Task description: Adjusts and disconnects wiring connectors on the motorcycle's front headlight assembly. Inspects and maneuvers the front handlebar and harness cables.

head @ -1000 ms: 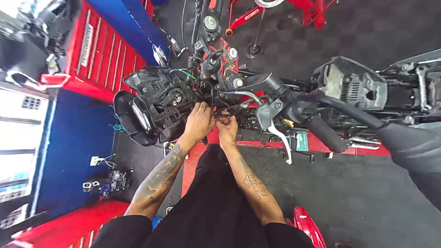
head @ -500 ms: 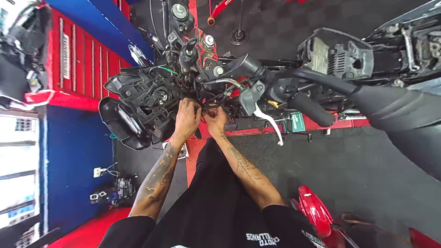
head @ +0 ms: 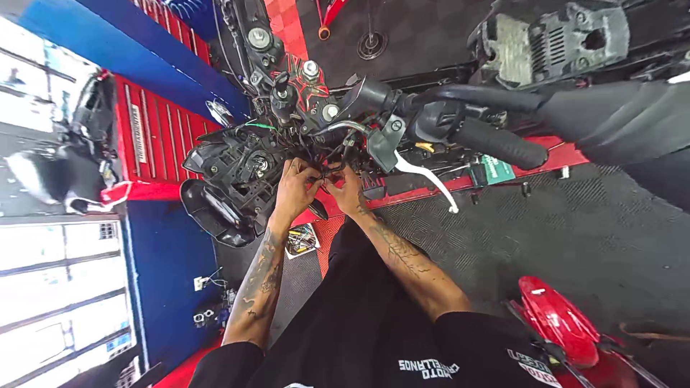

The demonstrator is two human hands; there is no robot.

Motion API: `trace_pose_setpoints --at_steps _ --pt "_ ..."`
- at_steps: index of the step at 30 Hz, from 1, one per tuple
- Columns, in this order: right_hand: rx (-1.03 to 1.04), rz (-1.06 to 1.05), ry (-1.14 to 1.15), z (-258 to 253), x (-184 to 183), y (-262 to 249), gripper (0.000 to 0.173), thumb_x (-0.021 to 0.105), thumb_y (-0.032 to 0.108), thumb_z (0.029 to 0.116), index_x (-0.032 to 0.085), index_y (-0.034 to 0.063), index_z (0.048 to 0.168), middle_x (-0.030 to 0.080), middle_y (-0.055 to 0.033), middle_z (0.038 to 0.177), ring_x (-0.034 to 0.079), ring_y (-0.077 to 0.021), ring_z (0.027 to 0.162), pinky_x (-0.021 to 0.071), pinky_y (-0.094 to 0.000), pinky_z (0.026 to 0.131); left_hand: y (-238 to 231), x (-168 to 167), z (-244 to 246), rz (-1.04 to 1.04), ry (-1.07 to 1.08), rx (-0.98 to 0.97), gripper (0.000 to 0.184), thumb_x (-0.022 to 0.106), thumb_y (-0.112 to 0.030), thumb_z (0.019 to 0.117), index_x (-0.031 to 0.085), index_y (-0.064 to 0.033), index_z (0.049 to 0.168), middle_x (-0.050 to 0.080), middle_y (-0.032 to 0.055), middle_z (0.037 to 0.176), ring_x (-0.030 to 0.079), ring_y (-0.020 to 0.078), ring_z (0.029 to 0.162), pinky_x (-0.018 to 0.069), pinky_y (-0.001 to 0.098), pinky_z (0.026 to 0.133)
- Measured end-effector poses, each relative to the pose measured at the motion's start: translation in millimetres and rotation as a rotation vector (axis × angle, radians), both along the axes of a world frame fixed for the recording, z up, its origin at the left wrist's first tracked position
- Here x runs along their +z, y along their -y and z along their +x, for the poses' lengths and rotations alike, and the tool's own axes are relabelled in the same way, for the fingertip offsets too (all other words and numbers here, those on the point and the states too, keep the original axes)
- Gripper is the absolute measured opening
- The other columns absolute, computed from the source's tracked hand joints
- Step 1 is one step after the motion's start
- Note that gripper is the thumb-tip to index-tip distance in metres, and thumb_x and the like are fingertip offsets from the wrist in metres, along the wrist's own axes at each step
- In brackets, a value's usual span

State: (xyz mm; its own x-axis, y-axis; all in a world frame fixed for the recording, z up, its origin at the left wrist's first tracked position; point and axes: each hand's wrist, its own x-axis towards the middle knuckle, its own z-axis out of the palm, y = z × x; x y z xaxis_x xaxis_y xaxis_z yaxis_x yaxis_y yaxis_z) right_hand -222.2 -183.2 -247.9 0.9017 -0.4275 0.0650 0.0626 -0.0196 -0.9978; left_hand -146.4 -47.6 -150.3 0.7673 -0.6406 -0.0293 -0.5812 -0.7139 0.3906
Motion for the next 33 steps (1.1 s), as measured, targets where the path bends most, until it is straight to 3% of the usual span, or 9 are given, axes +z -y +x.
trace_pose_setpoints --at_steps 5,11,14,17,21,23,33 --pt "-0.007 0.002 0.014 2 0 -1 0.040 0.073 0.008 0.0877 0.061 -0.0012 0.125 0.071 -0.0114 0.103 0.070 -0.0177 0.091 0.0593 -0.0371 0.085 0 -5 2 -0.073 -0.015 0.039 0.016 0.075 -0.029 0.0920 0.078 -0.0148 0.098 0.067 0.0066 0.114 0.057 0.0253 0.117 0.0478 0.0440 0.102" --pt "0.004 0.104 0.005 3 3 -1 0.044 0.073 0.005 0.0870 0.058 -0.0018 0.128 0.071 -0.0126 0.106 0.070 -0.0188 0.095 0.0594 -0.0383 0.088 -4 -7 2 -0.143 -0.041 0.046 0.016 0.075 -0.028 0.0936 0.079 -0.0149 0.101 0.068 0.0066 0.115 0.058 0.0246 0.118 0.0483 0.0435 0.102" --pt "0.043 0.178 0.060 -1 4 -1 0.035 0.071 0.004 0.0910 0.060 0.0001 0.124 0.071 -0.0100 0.099 0.070 -0.0154 0.085 0.0606 -0.0344 0.078 -14 1 3 -0.150 -0.066 -0.036 0.018 0.076 -0.023 0.0930 0.077 -0.0134 0.108 0.068 0.0070 0.119 0.057 0.0250 0.123 0.0467 0.0432 0.107" --pt "0.116 0.232 0.060 -11 10 8 0.035 0.073 0.002 0.0903 0.062 0.0048 0.123 0.070 -0.0090 0.101 0.067 -0.0150 0.080 0.0579 -0.0303 0.068 -22 -4 1 -0.152 0.052 -0.139 0.018 0.075 -0.016 0.0926 0.076 -0.0105 0.109 0.068 0.0089 0.123 0.056 0.0265 0.129 0.0437 0.0430 0.113" --pt "0.202 0.282 0.125 -16 14 20 0.025 0.068 -0.007 0.0916 0.065 0.0011 0.115 0.070 -0.0106 0.110 0.069 -0.0160 0.093 0.0597 -0.0315 0.081 -26 -9 2 -0.199 0.182 -0.188 0.014 0.069 -0.015 0.0976 0.078 -0.0100 0.108 0.071 0.0091 0.118 0.060 0.0260 0.126 0.0460 0.0421 0.112" --pt "0.188 0.281 0.162 -5 14 25 0.018 0.068 -0.009 0.0896 0.069 -0.0010 0.106 0.072 -0.0098 0.106 0.070 -0.0144 0.095 0.0601 -0.0315 0.086 -25 -4 5 -0.212 0.136 -0.187 0.016 0.066 -0.015 0.1000 0.077 -0.0096 0.110 0.071 0.0093 0.118 0.060 0.0266 0.125 0.0453 0.0424 0.112" --pt "0.179 0.356 0.121 -16 25 26 0.019 0.064 -0.014 0.0879 0.066 0.0005 0.101 0.071 -0.0104 0.110 0.068 -0.0137 0.096 0.0588 -0.0287 0.082 -15 14 25 -0.179 -0.128 -0.108 0.017 0.066 -0.022 0.1006 0.078 -0.0155 0.111 0.070 0.0104 0.114 0.062 0.0255 0.113 0.0485 0.0435 0.102"
